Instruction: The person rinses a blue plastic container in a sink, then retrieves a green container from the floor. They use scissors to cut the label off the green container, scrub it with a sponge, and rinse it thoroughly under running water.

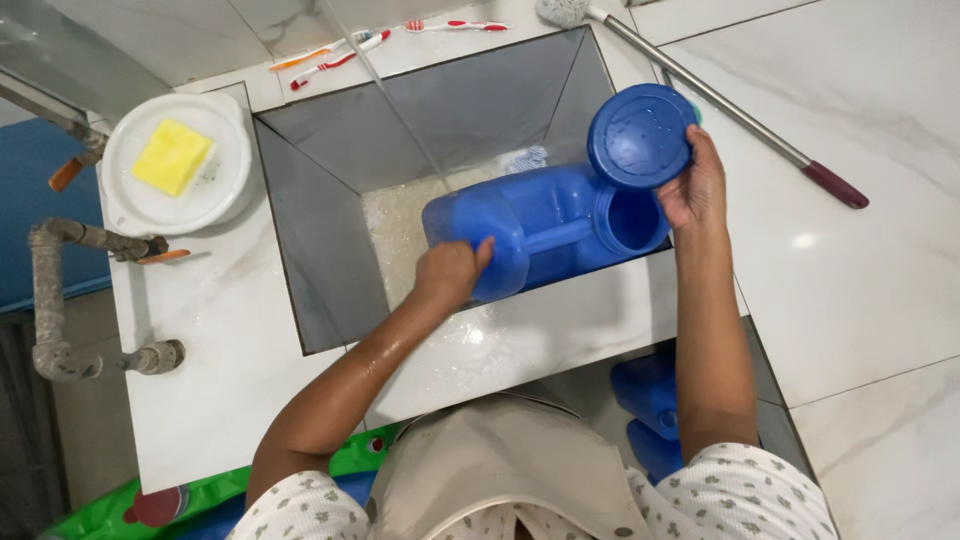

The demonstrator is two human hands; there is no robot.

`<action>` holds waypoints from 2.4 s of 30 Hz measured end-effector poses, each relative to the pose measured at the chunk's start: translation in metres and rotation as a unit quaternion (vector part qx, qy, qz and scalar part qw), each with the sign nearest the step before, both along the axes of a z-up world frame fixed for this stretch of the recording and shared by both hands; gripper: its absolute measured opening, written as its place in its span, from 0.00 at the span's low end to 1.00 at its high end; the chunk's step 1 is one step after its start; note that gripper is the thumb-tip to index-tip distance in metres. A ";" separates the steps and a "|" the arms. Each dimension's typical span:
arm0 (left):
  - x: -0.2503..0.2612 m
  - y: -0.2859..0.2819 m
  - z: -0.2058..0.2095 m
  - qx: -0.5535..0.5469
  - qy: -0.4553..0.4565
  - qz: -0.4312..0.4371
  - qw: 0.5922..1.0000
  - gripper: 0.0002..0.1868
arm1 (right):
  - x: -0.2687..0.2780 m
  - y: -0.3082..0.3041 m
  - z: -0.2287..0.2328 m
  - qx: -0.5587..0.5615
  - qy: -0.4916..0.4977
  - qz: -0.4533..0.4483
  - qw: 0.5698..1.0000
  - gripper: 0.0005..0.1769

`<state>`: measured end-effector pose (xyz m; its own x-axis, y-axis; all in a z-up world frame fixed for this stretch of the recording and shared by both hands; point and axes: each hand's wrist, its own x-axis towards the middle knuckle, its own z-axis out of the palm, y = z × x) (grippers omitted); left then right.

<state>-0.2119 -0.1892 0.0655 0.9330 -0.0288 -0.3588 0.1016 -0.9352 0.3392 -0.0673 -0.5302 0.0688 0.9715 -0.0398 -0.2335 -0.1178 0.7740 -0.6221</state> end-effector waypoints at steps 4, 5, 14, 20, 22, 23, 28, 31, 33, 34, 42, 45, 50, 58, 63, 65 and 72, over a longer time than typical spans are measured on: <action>-0.027 -0.006 -0.002 0.034 -0.292 -0.160 0.942 0.19 | -0.009 -0.020 -0.004 -0.004 0.001 -0.008 1.000 0.11; -0.029 -0.001 0.006 0.062 -0.355 -0.207 0.910 0.23 | -0.011 -0.025 -0.004 -0.006 0.013 -0.008 1.000 0.13; -0.032 -0.003 0.077 0.000 -0.117 -0.117 0.986 0.20 | -0.027 -0.073 -0.066 -0.270 0.062 0.062 0.959 0.21; -0.021 0.007 0.073 -0.004 -0.129 -0.048 0.991 0.24 | -0.033 -0.054 -0.091 -0.670 -0.113 0.068 0.731 0.23; -0.022 0.004 0.059 -0.030 0.004 0.002 1.000 0.24 | -0.042 -0.048 -0.083 -0.739 -0.180 0.046 0.648 0.25; -0.029 -0.002 0.050 -0.056 -0.044 -0.035 0.997 0.23 | -0.046 -0.042 -0.079 -0.772 -0.220 0.030 0.596 0.26; -0.032 0.004 0.035 -0.039 -0.388 -0.172 0.905 0.25 | -0.058 -0.009 -0.047 -0.841 -0.368 0.032 0.394 0.42; -0.014 0.008 0.042 -0.098 -0.229 -0.058 0.967 0.27 | -0.061 0.008 -0.046 -0.847 -0.320 0.050 0.421 0.40; -0.006 -0.001 0.031 -0.051 0.015 -0.011 0.999 0.22 | -0.061 0.015 -0.049 -0.861 -0.272 0.067 0.425 0.40; -0.007 0.000 0.023 -0.061 -0.051 -0.043 0.996 0.22 | -0.061 0.022 -0.053 -0.863 -0.216 0.059 0.453 0.40; -0.016 0.004 -0.008 -0.088 -0.171 -0.103 0.976 0.21 | -0.036 0.015 -0.013 -0.792 0.204 0.269 0.508 0.59; -0.018 0.005 -0.004 -0.091 -0.178 -0.122 0.972 0.18 | -0.050 0.005 -0.016 -0.949 -0.289 -0.064 0.111 0.44; -0.018 0.004 0.012 -0.113 -0.172 -0.111 0.972 0.17 | -0.044 0.016 -0.060 -0.900 0.004 0.103 0.424 0.43; 0.022 -0.092 -0.030 -0.038 -0.448 -0.256 0.856 0.24 | -0.050 0.014 -0.019 -0.934 -0.161 0.180 0.262 0.46; 0.087 -0.104 -0.094 0.006 -0.391 -0.228 0.892 0.04 | -0.013 0.028 -0.017 -0.849 0.110 0.231 0.462 0.56; 0.094 -0.077 -0.089 -0.028 -0.308 -0.246 0.918 0.14 | -0.011 0.029 -0.017 -0.861 -0.029 0.248 0.444 0.58; 0.110 0.000 -0.029 -0.013 -0.267 -0.161 0.950 0.24 | 0.008 0.135 0.008 -0.896 -0.293 0.080 0.324 0.38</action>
